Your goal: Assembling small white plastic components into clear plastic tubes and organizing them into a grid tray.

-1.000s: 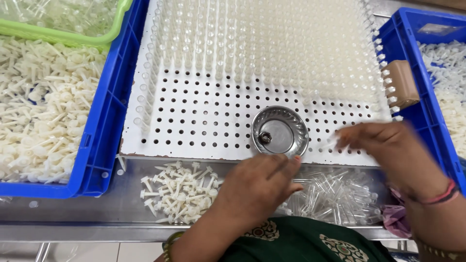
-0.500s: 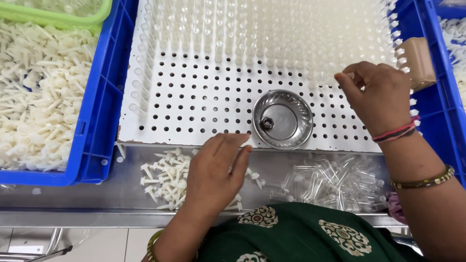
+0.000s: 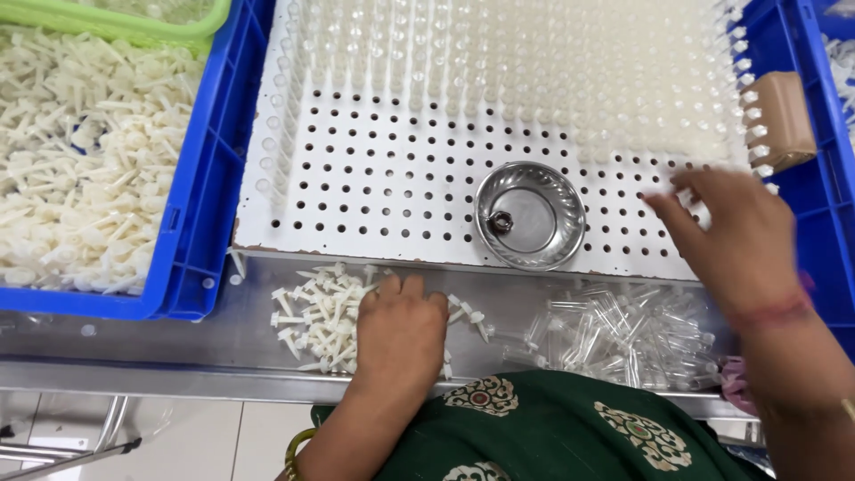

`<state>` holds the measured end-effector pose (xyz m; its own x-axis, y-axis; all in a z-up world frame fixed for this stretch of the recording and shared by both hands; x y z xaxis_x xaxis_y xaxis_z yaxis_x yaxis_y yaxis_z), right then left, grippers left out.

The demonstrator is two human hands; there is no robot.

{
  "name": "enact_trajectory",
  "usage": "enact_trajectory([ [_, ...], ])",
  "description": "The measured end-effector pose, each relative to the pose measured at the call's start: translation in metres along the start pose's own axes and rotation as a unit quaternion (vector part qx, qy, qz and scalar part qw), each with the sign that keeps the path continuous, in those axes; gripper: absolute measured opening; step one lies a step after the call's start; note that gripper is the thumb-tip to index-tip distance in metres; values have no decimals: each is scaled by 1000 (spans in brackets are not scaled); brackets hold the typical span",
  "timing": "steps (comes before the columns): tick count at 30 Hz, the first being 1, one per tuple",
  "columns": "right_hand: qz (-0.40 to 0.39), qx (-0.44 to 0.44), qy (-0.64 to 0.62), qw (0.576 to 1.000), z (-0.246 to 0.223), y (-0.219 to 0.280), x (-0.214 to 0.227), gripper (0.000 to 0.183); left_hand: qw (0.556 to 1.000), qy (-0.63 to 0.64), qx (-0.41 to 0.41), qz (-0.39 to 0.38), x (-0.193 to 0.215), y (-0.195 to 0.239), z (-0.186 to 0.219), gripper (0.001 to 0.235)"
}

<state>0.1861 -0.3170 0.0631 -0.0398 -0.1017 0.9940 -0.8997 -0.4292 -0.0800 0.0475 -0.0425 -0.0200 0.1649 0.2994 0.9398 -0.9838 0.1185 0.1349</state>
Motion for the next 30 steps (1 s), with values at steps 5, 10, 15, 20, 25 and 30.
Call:
enact_trajectory([
  [5,-189,-152,-89,966,-16,73,-21,37,1000,10,-27,3,-5,-1,7,10],
  [10,-213,-133,-84,964,-28,87,-30,30,999,1,-43,5,-5,-3,12,8],
  [15,-188,-84,-82,975,-30,84,-34,26,995,88,-42,26,15,2,2,10],
  [20,-211,-87,-61,972,-37,80,-37,26,978,193,-43,61,25,9,-8,12],
  [25,-124,-102,-240,957,-15,87,-24,18,959,252,-54,122,51,10,-20,12],
  [30,-53,-107,-368,922,5,72,-4,15,968,189,-36,160,88,-9,-18,9],
])
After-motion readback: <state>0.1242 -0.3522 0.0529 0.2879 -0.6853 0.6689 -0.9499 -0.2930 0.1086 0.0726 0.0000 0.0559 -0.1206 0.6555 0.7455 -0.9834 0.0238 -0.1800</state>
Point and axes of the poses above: each hand's wrist, its own y-axis away from the middle knuckle, its own x-axis out of the back of the hand, z = x × y, the point moved 7 cm from there along -y, towards the middle knuckle, and after that the axes turned 14 degrees about -z, right-handed, at the moved point
